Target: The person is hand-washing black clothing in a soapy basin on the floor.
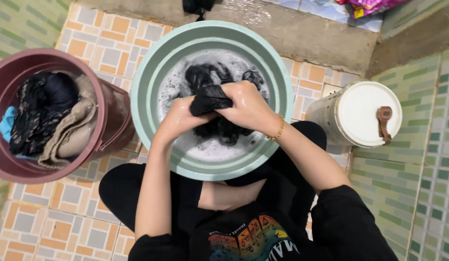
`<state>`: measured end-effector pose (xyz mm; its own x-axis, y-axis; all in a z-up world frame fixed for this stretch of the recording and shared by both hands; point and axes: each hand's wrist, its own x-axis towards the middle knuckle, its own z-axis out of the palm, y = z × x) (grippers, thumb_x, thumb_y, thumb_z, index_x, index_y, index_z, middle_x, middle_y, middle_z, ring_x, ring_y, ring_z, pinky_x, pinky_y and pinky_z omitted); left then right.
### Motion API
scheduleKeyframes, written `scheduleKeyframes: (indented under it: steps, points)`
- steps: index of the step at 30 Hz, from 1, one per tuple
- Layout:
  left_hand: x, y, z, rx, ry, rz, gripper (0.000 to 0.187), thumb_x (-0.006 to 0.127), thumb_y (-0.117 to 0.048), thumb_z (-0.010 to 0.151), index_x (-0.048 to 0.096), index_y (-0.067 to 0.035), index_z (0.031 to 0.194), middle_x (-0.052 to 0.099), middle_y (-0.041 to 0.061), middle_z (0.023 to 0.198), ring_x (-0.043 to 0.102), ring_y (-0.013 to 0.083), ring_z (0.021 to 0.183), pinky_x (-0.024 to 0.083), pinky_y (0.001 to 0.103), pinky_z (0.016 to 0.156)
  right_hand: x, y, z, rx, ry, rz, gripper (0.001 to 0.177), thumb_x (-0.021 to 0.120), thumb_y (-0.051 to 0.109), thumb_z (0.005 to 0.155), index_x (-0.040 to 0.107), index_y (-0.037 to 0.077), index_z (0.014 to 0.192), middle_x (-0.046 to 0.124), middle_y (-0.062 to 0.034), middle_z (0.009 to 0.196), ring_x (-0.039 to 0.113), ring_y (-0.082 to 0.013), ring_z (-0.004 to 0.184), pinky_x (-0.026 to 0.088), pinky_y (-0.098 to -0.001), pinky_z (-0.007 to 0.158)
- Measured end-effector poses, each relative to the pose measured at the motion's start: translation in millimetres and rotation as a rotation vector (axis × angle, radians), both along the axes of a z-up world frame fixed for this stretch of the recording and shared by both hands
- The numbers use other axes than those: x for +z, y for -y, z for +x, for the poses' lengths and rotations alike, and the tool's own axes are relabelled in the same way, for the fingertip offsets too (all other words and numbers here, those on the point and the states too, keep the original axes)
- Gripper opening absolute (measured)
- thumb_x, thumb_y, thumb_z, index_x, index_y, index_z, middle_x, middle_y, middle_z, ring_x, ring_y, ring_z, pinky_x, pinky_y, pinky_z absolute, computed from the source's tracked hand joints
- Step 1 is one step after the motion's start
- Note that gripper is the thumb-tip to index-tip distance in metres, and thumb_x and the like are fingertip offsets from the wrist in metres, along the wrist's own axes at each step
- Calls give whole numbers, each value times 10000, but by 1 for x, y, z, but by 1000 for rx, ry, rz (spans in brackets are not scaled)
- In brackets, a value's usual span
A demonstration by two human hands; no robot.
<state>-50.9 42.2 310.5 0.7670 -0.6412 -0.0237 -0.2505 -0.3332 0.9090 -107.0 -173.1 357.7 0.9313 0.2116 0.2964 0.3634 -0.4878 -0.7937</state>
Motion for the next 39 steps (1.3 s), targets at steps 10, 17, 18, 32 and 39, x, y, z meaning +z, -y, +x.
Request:
scheduleKeyframes:
  steps: [10, 17, 18, 32, 39]
  points:
    - [-131, -13, 21, 216, 79, -73, 296, 658, -20, 807, 679, 24, 1099, 727, 68, 964, 693, 167, 910, 526, 311, 843, 13, 34, 5, -39, -77, 359, 226, 713, 35, 909, 690, -12, 1129, 756, -133, 965, 682, -151, 904, 572, -319, 851]
    - [-140, 38, 40, 780, -843, -421, 350, 611, -260, 911, 554, -88, 1211, 687, 85, 1057, 667, 221, 973, 567, 379, 831, -150, 23, 80, 27, -44, 78, 621, 625, -53, 807, 526, 125, 1394, 631, -160, 1386, 588, -344, 1332, 441, -427, 1157]
    - [-165, 40, 46, 823, -669, -264, 442, 650, -231, 913, 432, -184, 1295, 639, 60, 1109, 638, 200, 1005, 556, 390, 838, -185, 14, 88, 108, -87, 74, 652, 629, -39, 787, 538, 158, 1402, 610, -156, 1412, 559, -371, 1343, 423, -443, 1147]
    - [-206, 32, 62, 800, -1025, -327, 540, 533, -491, 963, 596, -87, 1315, 680, 93, 1262, 666, 217, 1143, 563, 421, 935, -166, -37, 80, -136, -322, -354, 596, 690, 571, 835, 676, 57, 1138, 702, -120, 1047, 695, -255, 947, 487, -476, 822]
    - [-342, -46, 69, 478, -995, -860, 414, 542, -403, 1066, 620, -46, 1260, 665, 130, 1256, 630, 252, 1166, 550, 416, 986, -180, -55, 62, -73, 407, -124, 466, 648, 558, 871, 744, 105, 821, 700, -66, 801, 666, -225, 653, 530, -359, 563]
